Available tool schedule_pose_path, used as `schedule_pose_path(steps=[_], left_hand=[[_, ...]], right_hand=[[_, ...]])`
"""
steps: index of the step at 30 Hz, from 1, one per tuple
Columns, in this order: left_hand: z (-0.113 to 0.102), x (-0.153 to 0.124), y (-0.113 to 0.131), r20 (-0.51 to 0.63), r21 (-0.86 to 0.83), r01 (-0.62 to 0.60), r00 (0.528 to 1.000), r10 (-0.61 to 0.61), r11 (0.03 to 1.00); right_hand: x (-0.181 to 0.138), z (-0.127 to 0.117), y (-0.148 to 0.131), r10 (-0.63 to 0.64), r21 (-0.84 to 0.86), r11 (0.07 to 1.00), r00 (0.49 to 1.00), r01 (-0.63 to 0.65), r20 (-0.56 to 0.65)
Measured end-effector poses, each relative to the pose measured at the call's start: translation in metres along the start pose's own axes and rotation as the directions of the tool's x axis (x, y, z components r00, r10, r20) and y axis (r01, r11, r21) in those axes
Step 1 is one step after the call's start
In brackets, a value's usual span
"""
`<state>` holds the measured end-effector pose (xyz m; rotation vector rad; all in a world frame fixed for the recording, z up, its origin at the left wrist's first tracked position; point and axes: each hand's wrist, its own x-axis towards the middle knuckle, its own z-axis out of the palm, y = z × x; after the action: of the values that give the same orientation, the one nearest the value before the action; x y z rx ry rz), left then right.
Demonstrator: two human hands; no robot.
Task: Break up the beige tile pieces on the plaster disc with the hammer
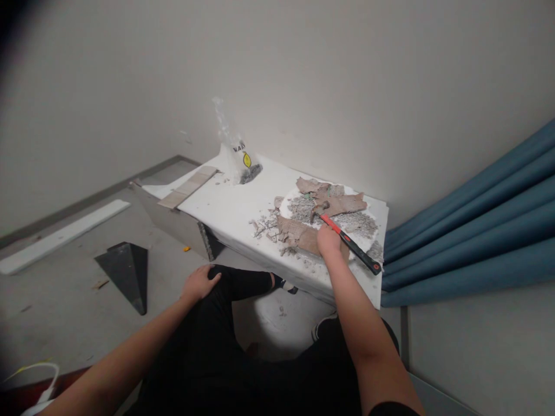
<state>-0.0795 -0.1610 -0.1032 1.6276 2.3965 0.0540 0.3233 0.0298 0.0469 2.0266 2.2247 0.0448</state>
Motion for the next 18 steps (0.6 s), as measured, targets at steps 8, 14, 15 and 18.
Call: schedule_pose_path(steps=[8, 14, 15, 18], left_hand=[[-0.002, 0.000, 0.001, 0.009, 0.005, -0.006, 1.000, 0.006, 1.000], [0.000, 0.001, 0.000, 0.001, 0.000, -0.009, 1.000, 0.009, 1.000], [0.000, 0.001, 0.000, -0.004, 0.000, -0.010, 1.000, 0.010, 1.000], [-0.001, 0.000, 0.001, -0.009, 0.001, -0.012, 1.000, 0.012, 1.000]], right_hand=[[0.000, -0.002, 0.006, 0.009, 0.001, 1.000, 1.000, -0.009, 0.017], [-0.001, -0.003, 0.014, -0.086, 0.013, 0.996, 0.996, 0.085, 0.018], [-0.001, -0.002, 0.014, -0.084, 0.012, 0.996, 0.996, 0.084, 0.017], [-0.001, 0.000, 0.011, -0.043, 0.008, 0.999, 0.999, 0.043, 0.003]])
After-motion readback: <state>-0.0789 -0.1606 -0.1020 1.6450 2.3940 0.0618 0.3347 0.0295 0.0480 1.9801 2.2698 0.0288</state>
